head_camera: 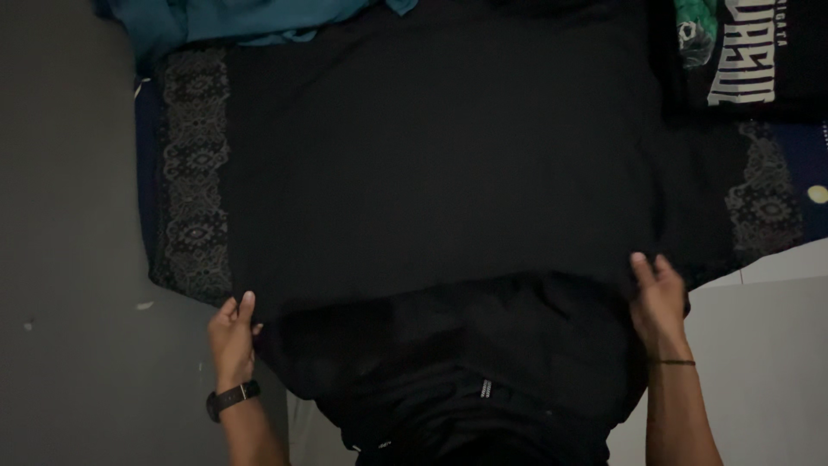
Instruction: The person folds a black t-shirt on a bed, smoothing the fabric by hand and aligning the edges with other items.
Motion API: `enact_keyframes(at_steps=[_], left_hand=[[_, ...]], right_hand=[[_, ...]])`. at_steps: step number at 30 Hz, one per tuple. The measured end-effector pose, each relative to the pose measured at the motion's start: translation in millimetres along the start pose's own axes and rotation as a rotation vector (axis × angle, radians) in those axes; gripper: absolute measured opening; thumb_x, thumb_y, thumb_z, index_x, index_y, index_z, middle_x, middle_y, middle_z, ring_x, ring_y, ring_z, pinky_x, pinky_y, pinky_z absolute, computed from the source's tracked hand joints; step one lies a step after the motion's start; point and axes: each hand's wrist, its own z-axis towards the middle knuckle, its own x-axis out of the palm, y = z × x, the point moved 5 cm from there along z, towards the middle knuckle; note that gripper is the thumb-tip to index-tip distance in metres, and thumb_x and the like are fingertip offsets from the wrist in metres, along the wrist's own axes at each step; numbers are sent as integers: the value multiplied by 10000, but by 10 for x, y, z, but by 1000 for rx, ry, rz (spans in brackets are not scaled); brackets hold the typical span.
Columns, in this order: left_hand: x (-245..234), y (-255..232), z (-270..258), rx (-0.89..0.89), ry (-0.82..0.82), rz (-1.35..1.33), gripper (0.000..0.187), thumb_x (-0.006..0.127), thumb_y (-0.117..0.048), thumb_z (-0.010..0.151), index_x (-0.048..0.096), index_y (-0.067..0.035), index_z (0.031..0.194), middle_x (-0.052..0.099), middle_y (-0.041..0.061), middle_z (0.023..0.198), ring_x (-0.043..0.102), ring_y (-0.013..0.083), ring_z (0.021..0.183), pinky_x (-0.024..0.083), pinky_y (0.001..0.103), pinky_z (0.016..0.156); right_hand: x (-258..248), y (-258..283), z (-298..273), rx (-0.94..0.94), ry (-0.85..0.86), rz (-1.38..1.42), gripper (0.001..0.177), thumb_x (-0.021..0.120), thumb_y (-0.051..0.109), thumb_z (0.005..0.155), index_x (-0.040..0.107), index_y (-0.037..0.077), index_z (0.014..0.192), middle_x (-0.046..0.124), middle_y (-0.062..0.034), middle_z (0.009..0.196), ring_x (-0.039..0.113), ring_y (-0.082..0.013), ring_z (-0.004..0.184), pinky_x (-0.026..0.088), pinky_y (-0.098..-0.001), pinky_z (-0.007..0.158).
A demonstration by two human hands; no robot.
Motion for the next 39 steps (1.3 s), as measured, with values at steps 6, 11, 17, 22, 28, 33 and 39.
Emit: enact_keyframes(at_steps=[6, 11, 17, 22, 28, 33, 39], left_hand=[[107, -39, -72, -67, -53, -60, 419, 658, -307, 1019, 609, -14, 1314, 699, 41, 986, 631, 97, 726, 483, 240, 567], [117, -105, -181, 22, -131, -284, 335, 608, -291, 1057, 678, 3, 1203, 701, 1, 952, 592, 51, 690, 483, 216, 581], [39, -303, -226, 45, -180, -243, 270, 635, -251, 1076, 692, 13, 1069, 635, -24, 818, 481, 32, 577, 395, 212, 502], [15, -378, -270, -7, -225, -207, 229, 624, -256, 1045, 717, -49, 1080, 634, -61, 727, 437, 25, 495, 361, 196, 456], [-24, -524, -328, 60, -164, -332, 241, 679, -233, 1015, 646, -162, 1242, 560, -64, 799, 440, 18, 538, 386, 181, 460], [-32, -857, -106, 173, -121, -442, 231, 680, -223, 1066, 630, -136, 1274, 643, -91, 1035, 536, -5, 663, 405, 156, 507], [191, -1091, 511, 185, 28, -639, 226, 693, -188, 1055, 660, -77, 1250, 623, -14, 882, 511, 40, 583, 414, 175, 511]], right_hand=[[269, 73, -310, -12, 169, 58, 720, 669, 296, 1032, 365, -114, 1540, 571, -182, 1325, 581, -219, 1185, 513, -350, 961], [32, -11, -293, -96, -20, 114, 666, 653, 303, 1073, 403, -118, 1524, 659, -63, 1047, 607, -110, 935, 515, -260, 826], [-162, 228, -359, -75, -45, -4, 435, 680, 207, 1036, 542, -29, 1374, 642, -58, 928, 607, -91, 853, 508, -253, 751], [-210, 53, -236, -21, -42, 8, 323, 664, 215, 1107, 614, -34, 1308, 599, -58, 944, 540, -132, 827, 462, -293, 741], [-236, 330, -331, -87, -47, 149, 383, 650, 177, 1089, 537, 59, 1436, 587, -72, 1140, 569, -145, 1032, 522, -305, 905], [-236, 1112, -301, -181, -70, 221, 513, 599, 160, 1011, 429, 197, 1495, 505, -104, 1416, 573, -225, 1290, 567, -403, 1003], [-86, 1538, 252, -125, -24, 167, 386, 562, 166, 1035, 569, 190, 1420, 613, -178, 1377, 625, -298, 1298, 575, -430, 1017]])
